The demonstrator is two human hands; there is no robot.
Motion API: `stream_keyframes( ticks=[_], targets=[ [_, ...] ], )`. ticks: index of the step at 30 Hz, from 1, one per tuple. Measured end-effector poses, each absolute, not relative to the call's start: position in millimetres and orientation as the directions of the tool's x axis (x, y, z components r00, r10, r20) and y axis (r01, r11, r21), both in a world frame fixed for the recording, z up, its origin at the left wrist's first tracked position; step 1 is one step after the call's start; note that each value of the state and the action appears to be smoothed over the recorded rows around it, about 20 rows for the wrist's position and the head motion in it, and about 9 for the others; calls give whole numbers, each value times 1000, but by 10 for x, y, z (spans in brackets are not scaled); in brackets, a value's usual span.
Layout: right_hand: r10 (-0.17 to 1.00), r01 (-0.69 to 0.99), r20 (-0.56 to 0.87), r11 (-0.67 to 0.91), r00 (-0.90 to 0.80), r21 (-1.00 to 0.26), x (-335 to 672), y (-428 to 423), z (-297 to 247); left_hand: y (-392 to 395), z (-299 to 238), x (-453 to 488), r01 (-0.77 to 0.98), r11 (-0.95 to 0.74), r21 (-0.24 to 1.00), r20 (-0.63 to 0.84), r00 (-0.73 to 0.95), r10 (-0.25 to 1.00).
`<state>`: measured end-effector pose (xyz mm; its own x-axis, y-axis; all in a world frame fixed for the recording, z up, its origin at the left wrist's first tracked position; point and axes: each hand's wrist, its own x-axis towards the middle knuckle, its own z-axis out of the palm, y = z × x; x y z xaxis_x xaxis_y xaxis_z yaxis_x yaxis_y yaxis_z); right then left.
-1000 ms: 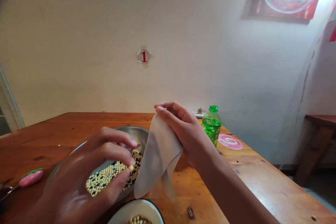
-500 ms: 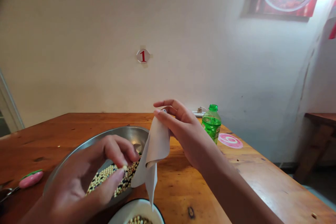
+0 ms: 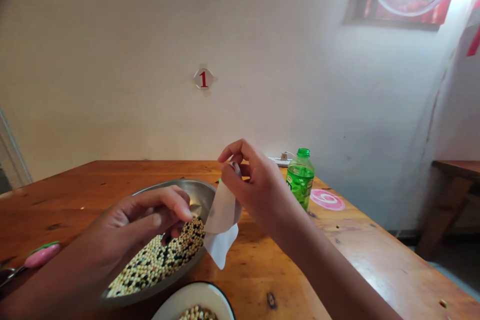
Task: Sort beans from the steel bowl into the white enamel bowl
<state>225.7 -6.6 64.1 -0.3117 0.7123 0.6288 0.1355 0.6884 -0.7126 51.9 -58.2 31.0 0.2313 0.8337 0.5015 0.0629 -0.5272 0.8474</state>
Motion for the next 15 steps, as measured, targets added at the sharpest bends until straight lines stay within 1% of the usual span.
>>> stream_keyframes(
  ticks=[4,6,7,8,10,12,15],
  targets=[
    [676,251,671,736,-305,-628,2212,-105,604,-579,322,554,138,-583,801,560,171,811],
    [669,270,679,744,-304,-611,2206,-112,593,-607,343,552,225,-634,740,616,152,773],
    [672,270,674,741,-306,-615,2204,-114,590,-631,350,547,296,-671,680,657,159,737],
    [680,265,665,733,-308,-627,2201,-115,587,-662,351,543,378,-709,595,702,184,688],
    [701,241,647,712,-301,-660,2190,-121,581,-737,330,540,549,-742,385,770,252,586],
    [722,214,631,689,-284,-692,2172,-131,571,-819,282,553,677,-713,181,799,321,508],
    [743,182,614,664,-265,-725,2141,-152,550,-912,200,585,791,-612,-16,816,364,449]
  ],
)
